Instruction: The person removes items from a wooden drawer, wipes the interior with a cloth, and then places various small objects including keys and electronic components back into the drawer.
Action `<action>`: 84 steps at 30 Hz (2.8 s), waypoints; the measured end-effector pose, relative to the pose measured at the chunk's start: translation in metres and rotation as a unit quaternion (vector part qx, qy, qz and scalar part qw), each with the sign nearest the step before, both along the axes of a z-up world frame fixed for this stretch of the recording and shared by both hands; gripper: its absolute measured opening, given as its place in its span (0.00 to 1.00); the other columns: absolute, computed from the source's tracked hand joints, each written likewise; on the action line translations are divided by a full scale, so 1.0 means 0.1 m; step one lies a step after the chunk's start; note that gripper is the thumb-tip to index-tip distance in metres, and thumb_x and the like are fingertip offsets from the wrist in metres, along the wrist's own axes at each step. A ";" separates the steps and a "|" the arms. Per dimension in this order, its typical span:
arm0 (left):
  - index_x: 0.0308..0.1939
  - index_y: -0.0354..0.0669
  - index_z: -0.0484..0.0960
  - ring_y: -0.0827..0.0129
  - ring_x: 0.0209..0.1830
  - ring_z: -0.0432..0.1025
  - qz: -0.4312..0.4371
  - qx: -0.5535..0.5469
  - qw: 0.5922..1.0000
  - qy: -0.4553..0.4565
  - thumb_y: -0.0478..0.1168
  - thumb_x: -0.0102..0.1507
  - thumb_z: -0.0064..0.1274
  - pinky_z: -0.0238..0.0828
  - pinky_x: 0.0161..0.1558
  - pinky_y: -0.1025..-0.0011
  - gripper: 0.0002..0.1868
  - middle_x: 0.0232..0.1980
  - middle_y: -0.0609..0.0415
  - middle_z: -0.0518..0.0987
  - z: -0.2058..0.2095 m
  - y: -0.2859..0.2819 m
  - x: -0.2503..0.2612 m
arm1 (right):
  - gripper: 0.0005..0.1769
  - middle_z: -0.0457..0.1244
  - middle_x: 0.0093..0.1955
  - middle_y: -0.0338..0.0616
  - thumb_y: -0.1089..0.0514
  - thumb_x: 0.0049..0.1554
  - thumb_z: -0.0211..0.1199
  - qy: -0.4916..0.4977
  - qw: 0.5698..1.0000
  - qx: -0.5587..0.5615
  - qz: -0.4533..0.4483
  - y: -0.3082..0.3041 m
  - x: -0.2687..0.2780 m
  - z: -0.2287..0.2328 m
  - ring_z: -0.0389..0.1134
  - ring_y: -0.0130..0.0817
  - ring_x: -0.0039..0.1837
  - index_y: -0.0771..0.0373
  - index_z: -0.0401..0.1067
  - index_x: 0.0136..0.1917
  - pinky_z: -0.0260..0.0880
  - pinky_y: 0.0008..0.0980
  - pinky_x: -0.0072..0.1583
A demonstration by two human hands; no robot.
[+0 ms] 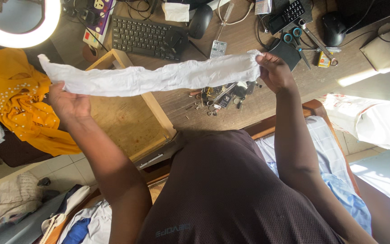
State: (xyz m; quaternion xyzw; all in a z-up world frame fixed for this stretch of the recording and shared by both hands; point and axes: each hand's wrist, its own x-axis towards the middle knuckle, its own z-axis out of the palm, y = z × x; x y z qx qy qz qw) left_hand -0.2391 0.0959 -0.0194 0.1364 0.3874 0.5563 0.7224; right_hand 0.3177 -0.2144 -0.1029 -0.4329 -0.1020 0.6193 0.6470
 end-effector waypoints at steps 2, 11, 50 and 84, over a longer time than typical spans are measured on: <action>0.66 0.32 0.71 0.48 0.69 0.72 -0.003 -0.003 1.000 -0.001 0.34 0.61 0.53 0.68 0.75 0.45 0.28 0.65 0.39 0.77 0.09 -0.09 0.21 | 0.04 0.71 0.52 0.43 0.62 0.66 0.63 0.013 1.000 0.015 -0.005 0.01 0.01 0.02 0.72 0.31 0.55 0.65 0.76 0.53 0.72 0.32 0.62; 0.59 0.39 0.76 0.61 0.55 0.78 -0.070 0.096 0.982 0.144 0.34 0.64 0.65 0.80 0.58 0.58 0.21 0.57 0.49 0.80 0.15 -0.72 1.44 | 0.05 0.68 0.43 0.38 0.63 0.66 0.65 -0.072 0.995 0.045 0.043 0.34 -0.38 0.55 0.65 0.26 0.44 0.59 0.74 0.46 0.68 0.27 0.51; 0.62 0.39 0.56 0.53 0.55 0.76 -0.245 0.535 0.729 0.349 0.32 0.63 0.62 0.76 0.61 0.58 0.31 0.52 0.36 0.76 0.50 -1.85 2.42 | 0.16 0.70 0.49 0.47 0.53 0.67 0.56 -0.239 0.960 0.010 0.144 0.75 -1.26 1.71 0.75 0.31 0.49 0.67 0.66 0.61 0.79 0.31 0.55; 0.54 0.37 0.73 0.67 0.48 0.77 0.033 0.098 0.980 0.170 0.41 0.66 0.61 0.76 0.52 0.67 0.18 0.48 0.52 0.80 0.13 -0.99 2.18 | 0.40 0.70 0.66 0.48 0.40 0.56 0.70 -0.296 0.855 0.049 0.422 0.57 -1.70 0.63 0.71 0.40 0.67 0.60 0.62 0.74 0.68 0.39 0.68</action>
